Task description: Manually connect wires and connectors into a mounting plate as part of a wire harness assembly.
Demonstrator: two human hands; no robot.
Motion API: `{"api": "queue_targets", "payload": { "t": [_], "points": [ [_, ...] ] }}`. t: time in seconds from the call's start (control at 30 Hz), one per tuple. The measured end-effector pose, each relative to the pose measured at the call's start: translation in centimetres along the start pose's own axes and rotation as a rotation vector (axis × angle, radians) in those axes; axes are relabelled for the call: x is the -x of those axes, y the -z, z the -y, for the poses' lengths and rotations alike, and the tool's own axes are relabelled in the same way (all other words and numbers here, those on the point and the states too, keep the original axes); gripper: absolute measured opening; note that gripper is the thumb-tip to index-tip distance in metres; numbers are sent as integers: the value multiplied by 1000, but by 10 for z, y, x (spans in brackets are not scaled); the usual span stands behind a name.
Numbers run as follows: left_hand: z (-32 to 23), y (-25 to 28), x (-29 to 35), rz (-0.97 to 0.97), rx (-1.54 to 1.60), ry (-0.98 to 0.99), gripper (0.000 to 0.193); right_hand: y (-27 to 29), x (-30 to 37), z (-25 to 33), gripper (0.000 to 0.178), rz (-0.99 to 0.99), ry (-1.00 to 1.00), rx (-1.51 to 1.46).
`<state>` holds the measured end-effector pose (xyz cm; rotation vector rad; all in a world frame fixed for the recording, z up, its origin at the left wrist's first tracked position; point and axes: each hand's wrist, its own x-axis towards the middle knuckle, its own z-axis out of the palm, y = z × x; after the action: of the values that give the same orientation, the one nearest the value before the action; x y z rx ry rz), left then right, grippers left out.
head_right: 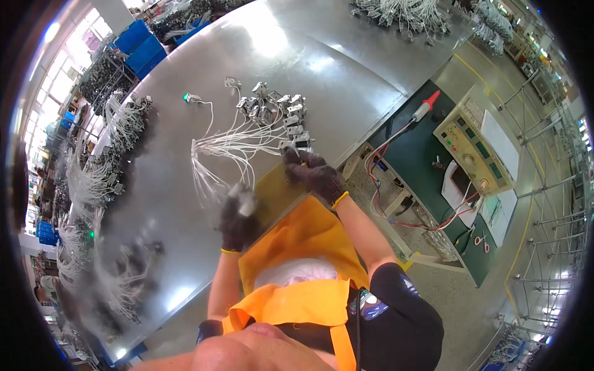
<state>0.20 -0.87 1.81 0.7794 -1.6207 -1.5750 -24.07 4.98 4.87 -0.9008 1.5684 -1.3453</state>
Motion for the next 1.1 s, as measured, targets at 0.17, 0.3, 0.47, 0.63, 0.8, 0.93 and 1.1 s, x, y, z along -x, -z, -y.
{"api": "queue_targets", "payload": {
  "t": [0.17,0.3,0.47,0.63,0.8,0.93,1.1],
  "points": [
    [4,-37,-5,-265,-219,-97,48,-9,19,3,48,319,-67,-107],
    [20,-26,-8,-181,-493,-30,44,-13,11,-15,48,286,-22,-77],
    [32,-20,-1,-182,547,128,42,-6,10,-13,44,339,-86,-25],
    [14,-43,-12,-314,-713,-187,51,-12,23,-3,38,286,444,583],
    [26,-34,-15,-185,-843,-242,49,-28,29,6,28,346,493,870],
    [25,-37,-18,-237,-813,-394,42,-41,35,29,22,343,526,1046],
    [14,-41,-20,-130,-886,-212,41,-44,28,21,22,343,551,1221]
  ]
}}
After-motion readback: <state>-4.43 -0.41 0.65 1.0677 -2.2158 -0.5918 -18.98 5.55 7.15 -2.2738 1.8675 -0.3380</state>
